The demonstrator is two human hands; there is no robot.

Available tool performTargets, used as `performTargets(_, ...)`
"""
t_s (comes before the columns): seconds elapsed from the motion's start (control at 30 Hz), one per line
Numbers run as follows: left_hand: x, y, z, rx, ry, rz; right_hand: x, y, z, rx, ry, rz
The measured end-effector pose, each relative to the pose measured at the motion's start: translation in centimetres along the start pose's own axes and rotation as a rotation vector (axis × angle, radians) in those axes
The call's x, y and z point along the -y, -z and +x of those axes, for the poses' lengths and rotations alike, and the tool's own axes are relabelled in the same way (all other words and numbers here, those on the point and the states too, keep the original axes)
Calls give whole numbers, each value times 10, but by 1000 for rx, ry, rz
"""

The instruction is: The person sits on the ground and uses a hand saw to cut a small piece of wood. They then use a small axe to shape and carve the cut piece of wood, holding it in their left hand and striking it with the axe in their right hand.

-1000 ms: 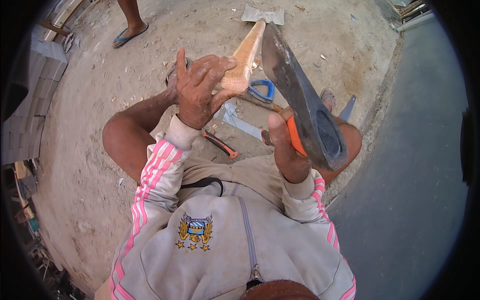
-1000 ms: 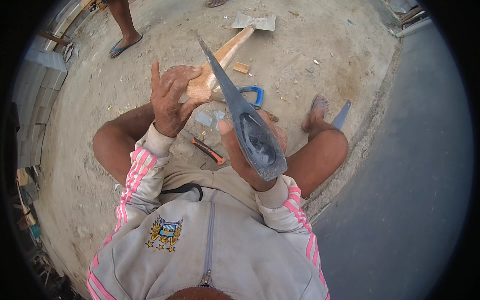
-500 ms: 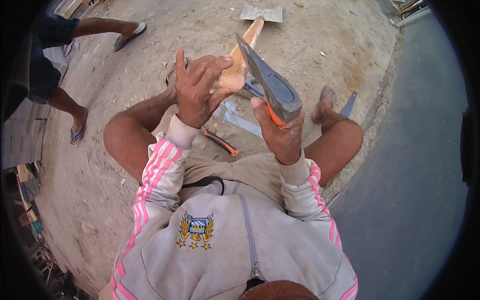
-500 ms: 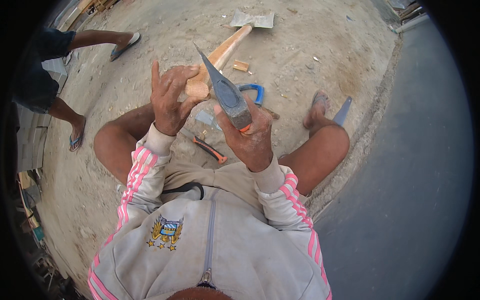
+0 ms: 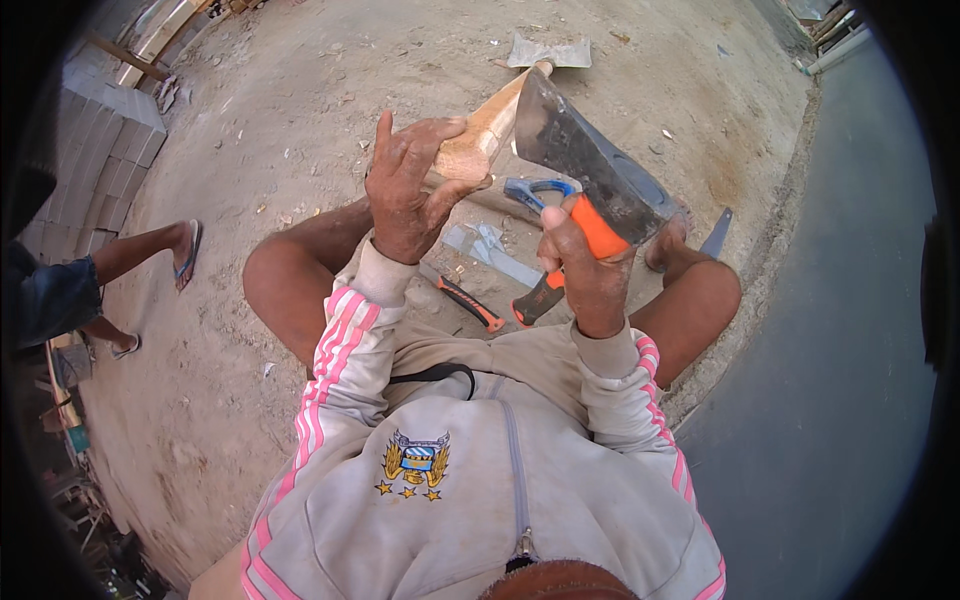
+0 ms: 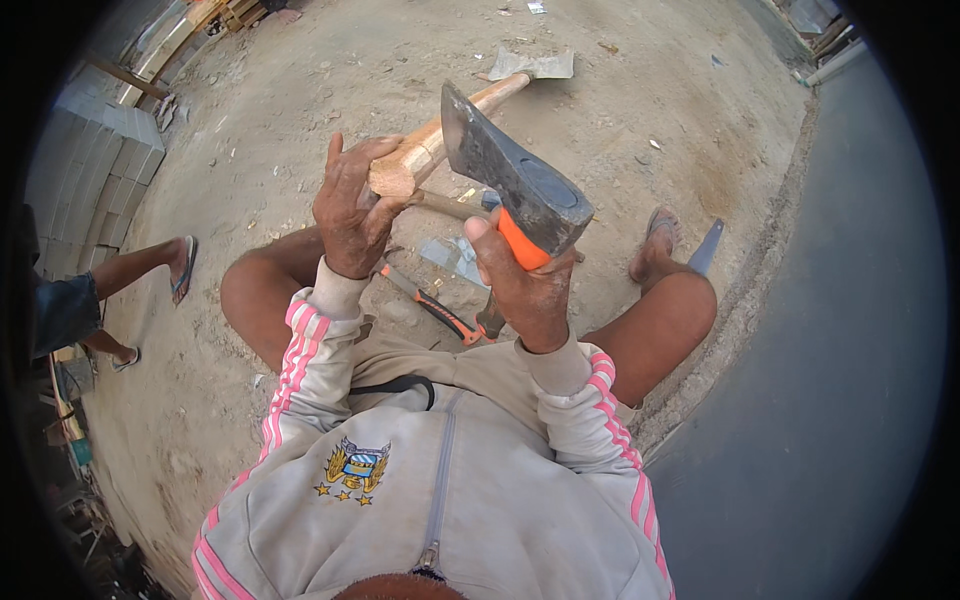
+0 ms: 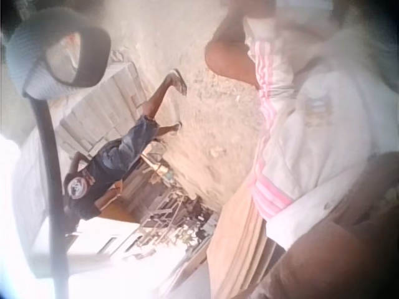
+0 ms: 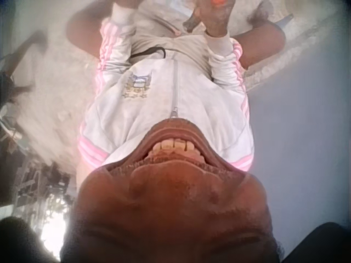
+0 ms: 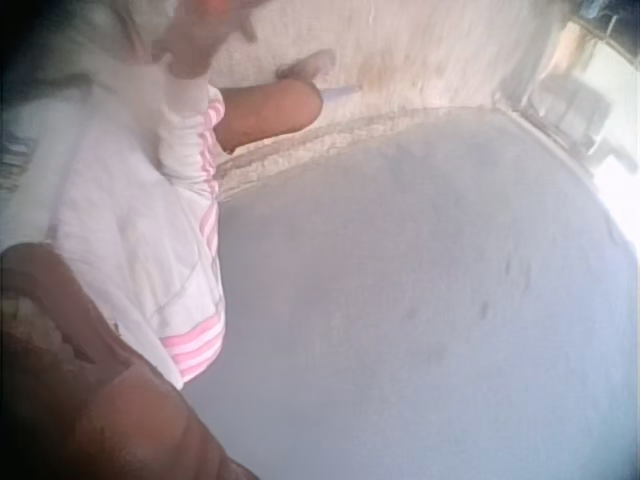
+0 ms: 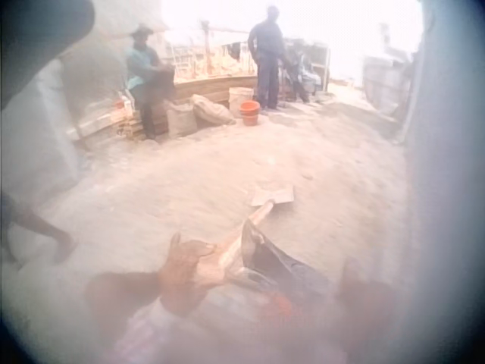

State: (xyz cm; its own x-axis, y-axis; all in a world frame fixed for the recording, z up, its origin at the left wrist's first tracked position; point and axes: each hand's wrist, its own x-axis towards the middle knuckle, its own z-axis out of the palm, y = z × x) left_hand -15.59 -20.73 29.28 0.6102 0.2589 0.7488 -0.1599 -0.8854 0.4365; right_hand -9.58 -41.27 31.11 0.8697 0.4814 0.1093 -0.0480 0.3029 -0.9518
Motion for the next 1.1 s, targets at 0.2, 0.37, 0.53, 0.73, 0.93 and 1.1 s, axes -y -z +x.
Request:
performTargets(0.2,21,59,28,-233,188,-422,36,5,-6,-30,39,215)
performTargets(0.37,37,88,42,-564,220,-531,26,14,-5,-59,23,167)
performTargets(0.53,66,88,28,-837,480,-375,-4,18,-6,-33,-76,155)
performTargets(0.73,92,115,7,-850,656,-161,-12,16,-5,12,-91,-59)
performTargets(0.93,42,115,26,-483,372,-396,16,5,-6,-6,109,-86)
performTargets(1.1,-5,99,59,-132,161,-603,67,-10,-7,-1,482,-109)
